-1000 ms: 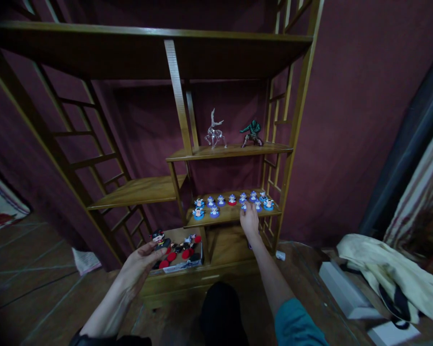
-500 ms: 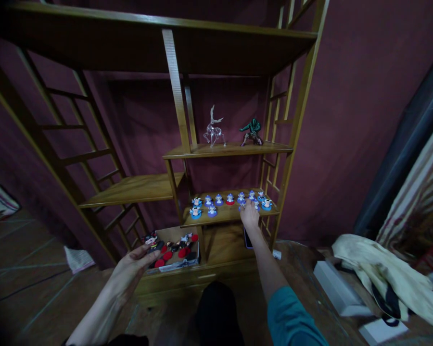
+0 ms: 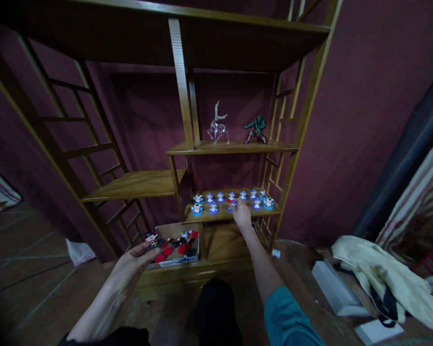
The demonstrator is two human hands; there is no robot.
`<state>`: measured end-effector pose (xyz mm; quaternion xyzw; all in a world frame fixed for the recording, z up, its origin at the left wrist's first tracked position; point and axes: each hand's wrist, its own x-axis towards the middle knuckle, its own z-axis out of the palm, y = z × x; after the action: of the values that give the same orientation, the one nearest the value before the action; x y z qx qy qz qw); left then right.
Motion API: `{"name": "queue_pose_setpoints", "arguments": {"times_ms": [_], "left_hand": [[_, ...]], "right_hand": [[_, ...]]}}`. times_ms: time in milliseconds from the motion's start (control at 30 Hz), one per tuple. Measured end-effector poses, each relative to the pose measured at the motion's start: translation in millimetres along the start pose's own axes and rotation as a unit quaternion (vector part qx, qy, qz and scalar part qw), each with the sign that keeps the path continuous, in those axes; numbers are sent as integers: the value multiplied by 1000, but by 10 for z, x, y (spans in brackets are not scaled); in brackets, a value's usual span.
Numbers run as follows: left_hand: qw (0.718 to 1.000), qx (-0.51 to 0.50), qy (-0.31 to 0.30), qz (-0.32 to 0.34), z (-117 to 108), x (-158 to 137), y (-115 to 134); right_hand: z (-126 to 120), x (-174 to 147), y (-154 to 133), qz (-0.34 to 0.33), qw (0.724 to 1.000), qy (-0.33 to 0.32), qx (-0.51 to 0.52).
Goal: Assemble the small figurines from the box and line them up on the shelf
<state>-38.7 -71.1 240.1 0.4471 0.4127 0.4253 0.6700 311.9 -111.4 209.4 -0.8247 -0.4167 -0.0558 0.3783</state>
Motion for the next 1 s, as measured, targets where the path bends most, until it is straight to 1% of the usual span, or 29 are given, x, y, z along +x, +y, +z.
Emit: {"name": "queue_pose_setpoints", "arguments": {"times_ms": [167,300,433,633,800,933,1000], "left_hand": [[1000,-4,-2,-1,59,-75,36],[1000,-3,-1,-12,84,-111,64],[1000,-10,9,-23,74,-112,73],[1000,-1,-8,-24,25,-64,27],[1000,13,-15,-16,-22,-4,-27],[1000,6,-16,-21,-13,8,-40],[1000,6,-13,-22,-4,7,-36]], "right_hand": [[18,20,-19,-27,999,-20,-3],[-2,-6,-72,-43,999,-22,-24],[-44,-22,-77,-57,998,-25,-23],[-71,1,-55,-57,997,-29,-32],[-69,24,-9,-65,997,-35,-34],[-69,61,84,-65,997,-49,-4],[-97,108,141,-70,997,-29,13]]}}
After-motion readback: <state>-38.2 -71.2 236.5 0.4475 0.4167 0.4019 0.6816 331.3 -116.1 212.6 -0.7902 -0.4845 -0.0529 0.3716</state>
